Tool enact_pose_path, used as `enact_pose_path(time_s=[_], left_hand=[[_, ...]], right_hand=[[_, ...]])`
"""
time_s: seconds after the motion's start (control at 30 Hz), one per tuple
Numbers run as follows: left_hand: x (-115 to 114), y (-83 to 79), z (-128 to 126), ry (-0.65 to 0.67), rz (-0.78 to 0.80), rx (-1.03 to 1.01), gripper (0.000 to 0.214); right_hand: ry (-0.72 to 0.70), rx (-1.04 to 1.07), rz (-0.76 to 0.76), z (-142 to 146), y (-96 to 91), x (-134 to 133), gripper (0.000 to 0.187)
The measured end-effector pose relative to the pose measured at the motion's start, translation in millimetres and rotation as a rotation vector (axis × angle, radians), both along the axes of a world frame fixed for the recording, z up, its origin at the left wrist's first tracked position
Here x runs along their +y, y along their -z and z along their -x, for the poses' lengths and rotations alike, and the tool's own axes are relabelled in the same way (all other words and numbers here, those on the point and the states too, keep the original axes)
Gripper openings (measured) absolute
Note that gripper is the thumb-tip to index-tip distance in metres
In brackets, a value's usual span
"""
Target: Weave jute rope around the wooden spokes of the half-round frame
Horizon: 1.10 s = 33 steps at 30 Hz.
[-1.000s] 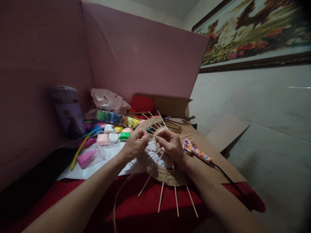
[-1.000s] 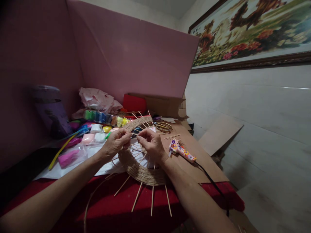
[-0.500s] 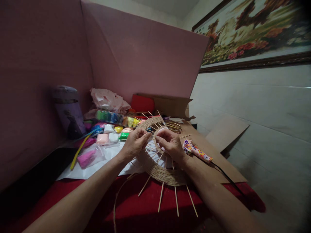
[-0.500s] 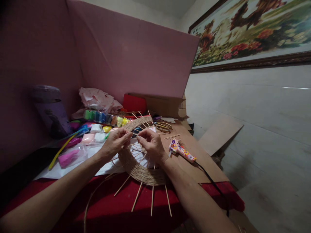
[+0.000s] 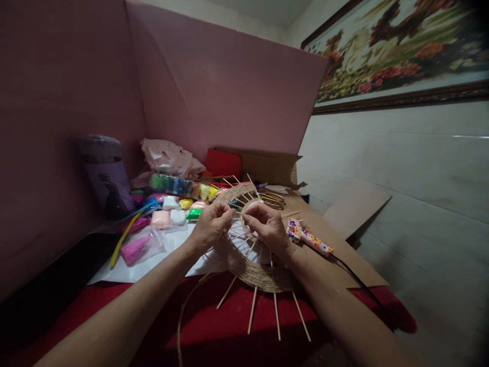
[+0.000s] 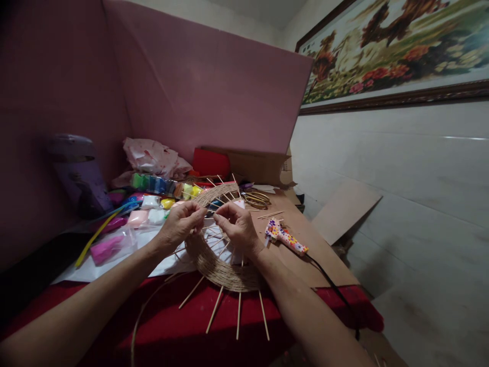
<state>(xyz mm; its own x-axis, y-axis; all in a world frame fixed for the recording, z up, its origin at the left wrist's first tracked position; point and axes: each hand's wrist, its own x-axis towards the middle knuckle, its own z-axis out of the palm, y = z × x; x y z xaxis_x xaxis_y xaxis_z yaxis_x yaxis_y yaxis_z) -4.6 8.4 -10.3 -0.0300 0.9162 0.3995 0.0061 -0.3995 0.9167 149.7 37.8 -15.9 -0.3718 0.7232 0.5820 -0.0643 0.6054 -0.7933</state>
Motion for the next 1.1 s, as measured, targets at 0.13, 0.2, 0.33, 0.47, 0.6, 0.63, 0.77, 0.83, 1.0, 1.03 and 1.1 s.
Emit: enact_pose_path(time_s=[0.13, 0.2, 0.33, 0.47, 0.6, 0.63, 0.77, 0.83, 1.0, 1.03, 1.1], left_hand=[[-1.4, -0.1, -0.6, 0.004, 0.001, -0.009, 0.031], [-2.6, -1.1, -1.2, 0.009, 0.008, -0.012, 0.032], [-4.1, -2.9, -2.5, 0.008, 0.009, -0.014, 0.033], [-3.4, -2.2, -2.3, -0.008, -0.009, 0.000, 0.034], [-0.7, 0.8, -0.3, -0.023, -0.027, -0.001, 0.032], [0.0, 1.5, 0.2, -0.023, -0.023, -0.005, 0.032], [0.8, 1.7, -0.1, 0.002, -0.013, -0.026, 0.033], [0.6, 0.9, -1.0, 0.019, -0.017, -0.043, 0.036], [2.0, 2.3, 0.0, 0.012, -0.007, -0.052, 0.043], [2.5, 3.1, 0.8, 0.008, -0.004, -0.038, 0.043], [3.2, 4.3, 2.1, -0.005, -0.001, -0.008, 0.042]], right_hand=[[0.017, -0.017, -0.010, -0.1, 0.1, 0.4, 0.017], [0.025, -0.021, -0.013, -0.1, 0.1, 0.4, 0.018], [0.022, -0.015, -0.006, 0.1, 0.3, 0.4, 0.018], [0.010, -0.009, -0.011, 0.1, 0.4, 0.3, 0.017], [0.022, -0.019, -0.017, 0.0, 0.7, 0.3, 0.017], [0.029, -0.024, -0.020, 0.0, 0.9, 0.3, 0.017], [0.046, -0.035, -0.024, -0.1, 2.0, 1.0, 0.018], [0.045, -0.036, -0.021, -0.1, 2.3, 1.4, 0.017], [0.050, -0.054, -0.031, -0.4, 1.9, 1.4, 0.016], [0.053, -0.056, -0.033, -0.4, 1.7, 1.4, 0.016], [0.055, -0.055, -0.034, -0.4, 1.6, 1.3, 0.016]])
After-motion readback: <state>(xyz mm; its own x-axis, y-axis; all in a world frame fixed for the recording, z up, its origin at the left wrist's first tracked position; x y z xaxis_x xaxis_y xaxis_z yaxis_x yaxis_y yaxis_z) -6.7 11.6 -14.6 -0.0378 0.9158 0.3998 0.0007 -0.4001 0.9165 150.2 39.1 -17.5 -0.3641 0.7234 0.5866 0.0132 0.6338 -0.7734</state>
